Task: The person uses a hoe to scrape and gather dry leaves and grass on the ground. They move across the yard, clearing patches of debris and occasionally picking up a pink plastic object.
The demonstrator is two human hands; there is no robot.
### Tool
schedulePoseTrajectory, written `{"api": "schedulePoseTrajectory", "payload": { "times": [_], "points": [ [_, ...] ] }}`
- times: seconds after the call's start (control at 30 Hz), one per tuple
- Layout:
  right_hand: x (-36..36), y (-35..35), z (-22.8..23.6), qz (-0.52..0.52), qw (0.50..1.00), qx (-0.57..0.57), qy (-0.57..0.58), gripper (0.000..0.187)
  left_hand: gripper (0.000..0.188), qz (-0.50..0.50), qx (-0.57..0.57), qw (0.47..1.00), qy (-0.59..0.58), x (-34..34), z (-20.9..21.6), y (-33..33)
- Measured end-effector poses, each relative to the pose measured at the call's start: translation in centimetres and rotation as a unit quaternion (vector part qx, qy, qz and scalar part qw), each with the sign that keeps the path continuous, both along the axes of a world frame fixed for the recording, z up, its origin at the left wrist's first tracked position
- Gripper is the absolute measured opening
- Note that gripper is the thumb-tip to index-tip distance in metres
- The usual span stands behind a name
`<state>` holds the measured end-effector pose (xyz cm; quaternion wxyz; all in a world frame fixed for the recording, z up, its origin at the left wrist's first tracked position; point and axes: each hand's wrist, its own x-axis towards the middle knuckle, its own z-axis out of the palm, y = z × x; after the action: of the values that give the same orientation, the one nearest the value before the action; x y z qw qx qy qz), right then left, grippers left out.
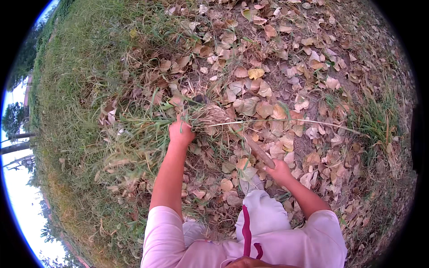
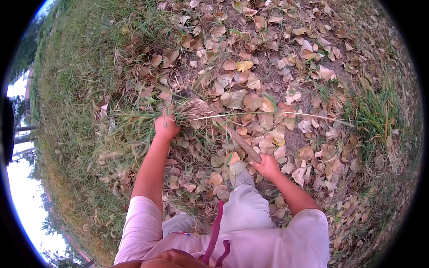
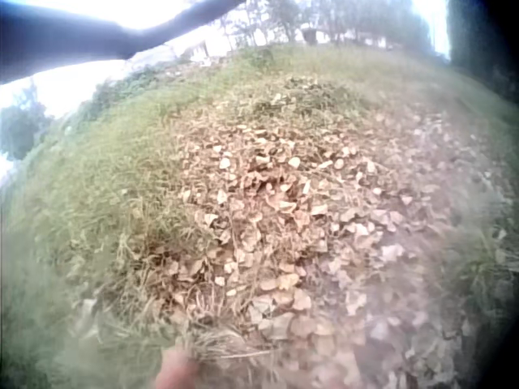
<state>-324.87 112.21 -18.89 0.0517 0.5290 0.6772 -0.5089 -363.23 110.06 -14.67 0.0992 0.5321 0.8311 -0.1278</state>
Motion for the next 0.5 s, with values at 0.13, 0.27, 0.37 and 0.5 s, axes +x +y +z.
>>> {"api": "schedulePoseTrajectory", "payload": {
  "times": [0.13, 0.27, 0.37, 0.5],
  "points": [
    [-5.0, 3.2, -4.2, -0.152, 0.981, -0.096, 0.072, 0.030, 0.027, -0.012, 0.000, 1.000, 0.005, 0.5, -2.5, 0.3],
    [-8.7, 6.6, -5.9, -0.197, 0.959, -0.193, 0.070, 0.028, 0.025, -0.014, 0.069, 0.998, -0.005, 0.6, -1.8, 0.2],
    [-1.3, 0.0, -10.1, -0.115, 0.988, 0.104, 0.004, 0.023, 0.029, -0.010, 0.024, 1.000, -0.007, 0.0, -1.1, -0.2],
    [16.2, -8.6, -6.3, -0.043, 0.990, 0.010, -0.136, 0.025, 0.036, 0.016, 0.002, 0.999, -0.041, -0.2, -1.4, -4.6]
  ]
}}
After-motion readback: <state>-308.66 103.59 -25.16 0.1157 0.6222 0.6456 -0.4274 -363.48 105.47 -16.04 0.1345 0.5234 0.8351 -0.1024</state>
